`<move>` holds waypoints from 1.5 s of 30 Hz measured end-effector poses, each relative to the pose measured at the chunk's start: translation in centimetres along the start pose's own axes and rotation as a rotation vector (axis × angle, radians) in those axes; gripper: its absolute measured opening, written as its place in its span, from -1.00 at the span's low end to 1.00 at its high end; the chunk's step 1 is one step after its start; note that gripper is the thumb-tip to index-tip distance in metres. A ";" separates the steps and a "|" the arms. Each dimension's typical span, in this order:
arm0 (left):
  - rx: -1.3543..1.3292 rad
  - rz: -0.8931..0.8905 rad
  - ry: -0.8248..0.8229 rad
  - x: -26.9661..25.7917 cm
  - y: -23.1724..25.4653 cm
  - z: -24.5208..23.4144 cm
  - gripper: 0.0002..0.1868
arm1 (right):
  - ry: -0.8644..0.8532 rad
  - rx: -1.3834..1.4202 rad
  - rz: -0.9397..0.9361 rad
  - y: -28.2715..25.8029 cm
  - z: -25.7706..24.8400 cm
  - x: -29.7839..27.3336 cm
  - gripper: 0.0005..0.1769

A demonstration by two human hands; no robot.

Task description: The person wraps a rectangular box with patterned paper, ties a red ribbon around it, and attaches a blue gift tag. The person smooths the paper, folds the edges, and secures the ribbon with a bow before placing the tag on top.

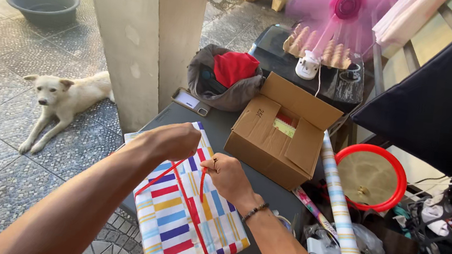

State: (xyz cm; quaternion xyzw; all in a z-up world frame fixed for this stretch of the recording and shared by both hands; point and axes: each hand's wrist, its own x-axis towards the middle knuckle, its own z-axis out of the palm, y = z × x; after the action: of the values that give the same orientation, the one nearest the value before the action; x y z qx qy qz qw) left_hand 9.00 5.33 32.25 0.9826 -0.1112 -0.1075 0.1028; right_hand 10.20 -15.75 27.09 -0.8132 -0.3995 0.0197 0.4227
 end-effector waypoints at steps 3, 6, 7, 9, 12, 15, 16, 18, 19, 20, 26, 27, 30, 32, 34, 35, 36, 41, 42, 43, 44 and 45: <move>0.034 -0.066 0.001 1.0 1.0 -0.6 -0.88 | 0.010 -0.079 -0.049 -0.8 0.0 0.6 -0.86; 0.034 -0.054 0.017 1.3 0.8 -0.2 -0.88 | -0.069 -0.200 -0.155 -1.8 0.8 0.5 -0.86; 0.031 -0.032 0.032 1.6 0.7 -0.3 -0.88 | -0.125 -0.315 -0.262 -2.2 1.0 0.4 -0.86; -0.009 -0.048 0.005 2.3 0.6 -0.4 -0.88 | -0.214 -0.516 -0.498 -2.9 1.3 0.4 -0.84; -0.064 0.020 -0.038 3.3 1.2 -0.3 -0.83 | -0.209 -0.673 -0.824 -3.5 2.7 0.1 -0.84; -0.143 0.069 -0.061 4.4 3.1 0.7 -0.83 | -0.176 -0.613 -0.866 -3.5 4.1 0.4 -0.86; -0.211 0.137 -0.051 4.7 3.3 0.9 -0.81 | -0.280 -0.564 -0.759 -3.5 4.3 0.9 -0.85; -0.338 0.187 -0.017 4.8 2.6 1.4 -0.76 | -0.404 -0.476 -0.599 -3.6 4.1 1.6 -0.81; -0.396 0.168 0.005 4.6 1.6 1.8 -0.73 | -0.426 -0.438 -0.547 -3.5 3.7 1.9 -0.78; -0.453 0.145 0.027 4.1 0.4 2.2 -0.71 | -0.447 -0.396 -0.497 -3.6 3.2 2.1 -0.75; -0.601 -0.112 0.588 -2.9 -5.1 7.7 -0.66 | -0.418 -0.613 -0.644 -5.3 1.3 2.1 -0.89; -0.677 -0.207 0.442 -4.4 -5.6 8.5 -0.74 | -0.432 -0.556 -0.624 -5.5 1.4 2.6 -0.89; -0.616 -0.193 0.109 -7.1 -5.7 10.8 -0.77 | -0.443 -0.326 -0.454 -5.5 2.8 3.2 -0.86; -0.539 -0.214 0.124 -7.5 -4.8 11.9 -0.73 | -0.390 -0.133 -0.229 -5.1 3.5 4.0 -0.83; -0.575 -0.199 0.339 -6.8 -4.1 12.4 -0.78 | -0.396 0.118 -0.080 -4.1 3.8 5.0 -0.87; -0.591 -0.191 0.445 -6.5 -3.9 12.5 -0.80 | -0.398 0.244 -0.005 -3.5 4.1 5.4 -0.88; -0.594 -0.186 0.414 -6.5 -3.5 12.8 -0.82 | -0.349 0.232 0.034 -3.0 4.5 5.4 -0.89; -0.675 -0.236 0.469 -6.4 -1.3 12.6 -0.83 | -0.087 0.303 0.398 -1.1 7.8 4.2 -0.88; -0.653 -0.246 0.468 -6.2 -0.8 12.2 -0.83 | -0.038 0.448 0.448 -0.7 8.3 4.1 -0.89; -0.630 -0.256 0.466 -6.1 -0.5 11.8 -0.83 | 0.012 0.594 0.495 -0.3 8.5 4.2 -0.89; -0.612 -0.270 0.462 -6.4 0.0 11.4 -0.82 | 0.060 0.739 0.543 -0.1 8.7 4.0 -0.89; -0.676 -0.265 0.503 -6.5 0.2 11.1 -0.84 | 0.094 0.742 0.638 0.1 8.6 3.8 -0.94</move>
State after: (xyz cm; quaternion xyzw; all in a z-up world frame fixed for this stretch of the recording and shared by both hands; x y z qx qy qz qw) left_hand 0.18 4.70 22.96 0.8951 0.0856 0.0925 0.4278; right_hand 9.65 -7.49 22.61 -0.6896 -0.0769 0.2524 0.6744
